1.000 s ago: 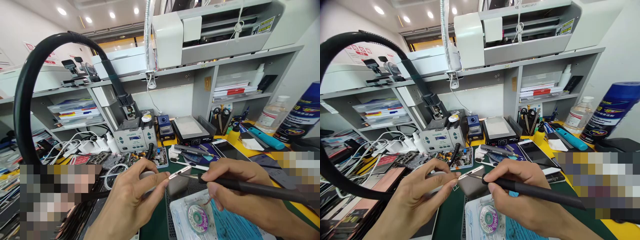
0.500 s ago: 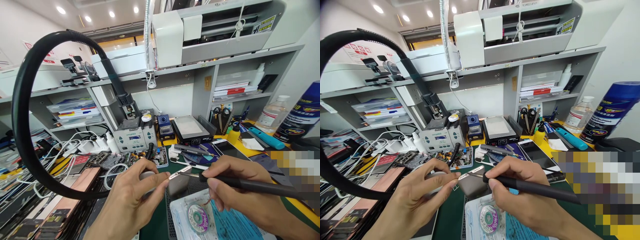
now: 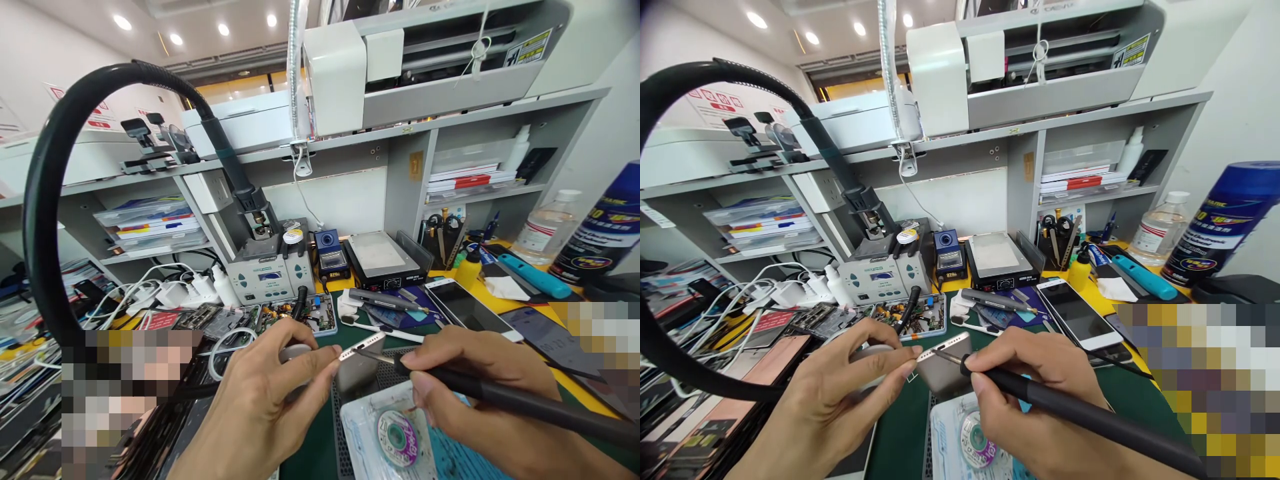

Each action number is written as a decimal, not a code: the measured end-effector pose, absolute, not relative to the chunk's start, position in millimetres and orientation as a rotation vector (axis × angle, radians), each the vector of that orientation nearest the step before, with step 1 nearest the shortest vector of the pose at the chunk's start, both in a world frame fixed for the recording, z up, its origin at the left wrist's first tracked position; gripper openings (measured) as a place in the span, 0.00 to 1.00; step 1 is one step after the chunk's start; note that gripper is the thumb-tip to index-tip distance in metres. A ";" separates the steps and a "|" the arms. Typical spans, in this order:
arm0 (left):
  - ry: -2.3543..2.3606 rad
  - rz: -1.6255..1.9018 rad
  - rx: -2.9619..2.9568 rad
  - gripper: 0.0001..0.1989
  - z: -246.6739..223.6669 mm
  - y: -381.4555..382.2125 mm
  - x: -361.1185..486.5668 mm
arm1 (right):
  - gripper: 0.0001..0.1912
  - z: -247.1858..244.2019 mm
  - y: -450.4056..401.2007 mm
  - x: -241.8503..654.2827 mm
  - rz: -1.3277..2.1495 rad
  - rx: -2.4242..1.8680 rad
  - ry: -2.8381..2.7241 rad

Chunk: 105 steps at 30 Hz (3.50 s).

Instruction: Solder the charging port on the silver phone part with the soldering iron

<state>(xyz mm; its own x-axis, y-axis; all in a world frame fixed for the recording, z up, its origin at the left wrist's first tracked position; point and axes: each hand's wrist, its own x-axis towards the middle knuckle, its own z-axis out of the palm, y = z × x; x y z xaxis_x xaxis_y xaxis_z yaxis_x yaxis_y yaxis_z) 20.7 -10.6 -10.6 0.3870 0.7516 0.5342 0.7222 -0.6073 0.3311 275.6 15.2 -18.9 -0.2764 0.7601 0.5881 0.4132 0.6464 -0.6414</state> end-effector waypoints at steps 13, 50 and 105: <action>1.396 0.988 2.624 0.14 -6.1 -12.1 21.2 | 0.13 -24.4 15.6 279.4 0.223 -0.868 -1.924; 1.567 0.793 2.681 0.11 0.9 -19.7 24.0 | 0.14 -30.5 14.0 272.3 0.200 -0.751 -1.859; 1.597 0.589 2.941 0.13 18.5 -20.0 30.6 | 0.14 -34.7 10.2 273.0 0.132 -0.760 -1.795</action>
